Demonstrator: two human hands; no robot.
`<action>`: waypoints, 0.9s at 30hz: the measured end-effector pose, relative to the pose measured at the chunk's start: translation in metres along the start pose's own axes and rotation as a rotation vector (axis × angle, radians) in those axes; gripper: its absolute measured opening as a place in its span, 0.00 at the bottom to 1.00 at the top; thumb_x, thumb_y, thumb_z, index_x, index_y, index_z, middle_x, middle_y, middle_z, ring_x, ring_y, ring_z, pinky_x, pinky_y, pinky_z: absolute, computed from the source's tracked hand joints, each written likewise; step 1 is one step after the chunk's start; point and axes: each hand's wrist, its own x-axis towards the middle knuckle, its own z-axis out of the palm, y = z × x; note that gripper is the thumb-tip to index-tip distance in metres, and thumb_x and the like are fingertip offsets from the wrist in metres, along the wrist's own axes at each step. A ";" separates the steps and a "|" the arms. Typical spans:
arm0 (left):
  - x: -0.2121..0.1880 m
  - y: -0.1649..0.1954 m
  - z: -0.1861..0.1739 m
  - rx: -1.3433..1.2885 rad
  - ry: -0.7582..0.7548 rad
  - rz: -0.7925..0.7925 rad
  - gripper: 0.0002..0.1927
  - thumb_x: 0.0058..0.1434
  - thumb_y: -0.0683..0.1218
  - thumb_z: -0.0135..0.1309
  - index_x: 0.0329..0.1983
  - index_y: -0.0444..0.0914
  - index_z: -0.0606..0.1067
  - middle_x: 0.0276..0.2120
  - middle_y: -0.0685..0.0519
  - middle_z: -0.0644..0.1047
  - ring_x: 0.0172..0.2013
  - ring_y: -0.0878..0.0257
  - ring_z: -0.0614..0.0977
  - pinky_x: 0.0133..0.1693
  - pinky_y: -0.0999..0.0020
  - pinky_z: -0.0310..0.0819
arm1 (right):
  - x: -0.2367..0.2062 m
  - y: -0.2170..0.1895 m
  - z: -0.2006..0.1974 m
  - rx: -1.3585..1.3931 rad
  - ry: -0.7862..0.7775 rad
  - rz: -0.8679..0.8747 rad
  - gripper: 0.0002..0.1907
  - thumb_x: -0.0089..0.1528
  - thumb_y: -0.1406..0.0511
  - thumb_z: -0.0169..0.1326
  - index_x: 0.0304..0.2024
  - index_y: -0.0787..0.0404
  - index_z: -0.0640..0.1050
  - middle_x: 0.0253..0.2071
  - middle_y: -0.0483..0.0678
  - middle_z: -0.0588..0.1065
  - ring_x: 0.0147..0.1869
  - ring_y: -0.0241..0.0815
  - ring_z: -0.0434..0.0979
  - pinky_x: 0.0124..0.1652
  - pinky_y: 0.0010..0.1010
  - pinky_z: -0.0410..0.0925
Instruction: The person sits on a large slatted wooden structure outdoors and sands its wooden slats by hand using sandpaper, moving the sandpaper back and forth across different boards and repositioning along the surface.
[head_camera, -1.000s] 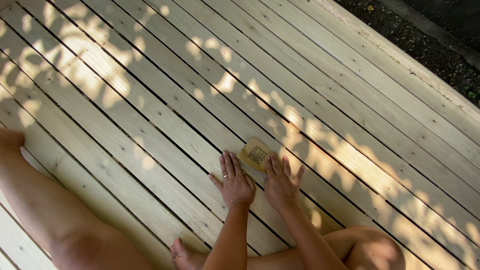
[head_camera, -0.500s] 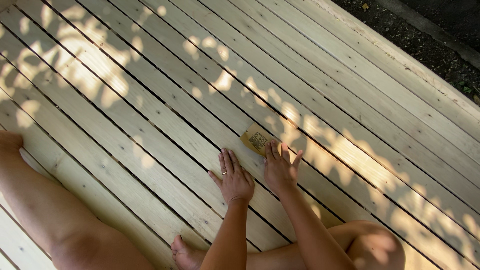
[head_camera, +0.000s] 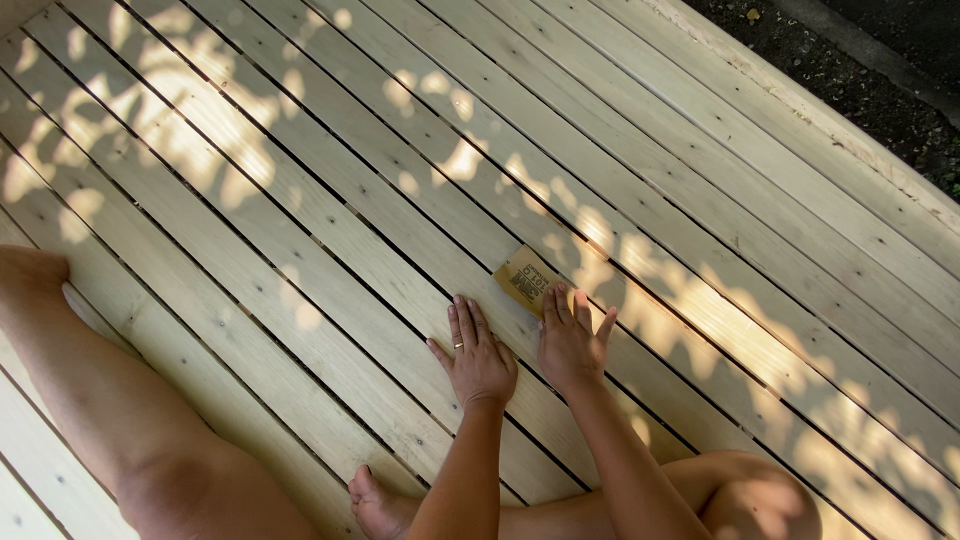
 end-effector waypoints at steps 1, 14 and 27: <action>0.000 0.000 0.000 0.009 -0.005 -0.002 0.38 0.66 0.51 0.32 0.79 0.40 0.41 0.79 0.54 0.37 0.76 0.60 0.38 0.69 0.36 0.23 | -0.004 0.001 0.002 -0.010 -0.007 -0.004 0.30 0.70 0.55 0.35 0.75 0.50 0.54 0.77 0.36 0.53 0.80 0.48 0.50 0.68 0.72 0.35; 0.002 0.000 0.002 -0.010 -0.014 -0.019 0.38 0.65 0.50 0.33 0.79 0.41 0.41 0.79 0.55 0.38 0.76 0.60 0.39 0.70 0.37 0.22 | -0.002 -0.006 0.002 0.053 -0.030 0.014 0.29 0.70 0.56 0.35 0.75 0.48 0.55 0.77 0.36 0.52 0.81 0.46 0.45 0.68 0.72 0.34; 0.002 0.000 0.003 -0.015 0.013 -0.006 0.38 0.65 0.51 0.33 0.79 0.41 0.43 0.79 0.55 0.39 0.76 0.60 0.39 0.69 0.36 0.22 | -0.002 -0.013 -0.012 0.085 -0.029 -0.031 0.30 0.69 0.55 0.37 0.74 0.48 0.56 0.77 0.36 0.52 0.80 0.46 0.44 0.68 0.71 0.31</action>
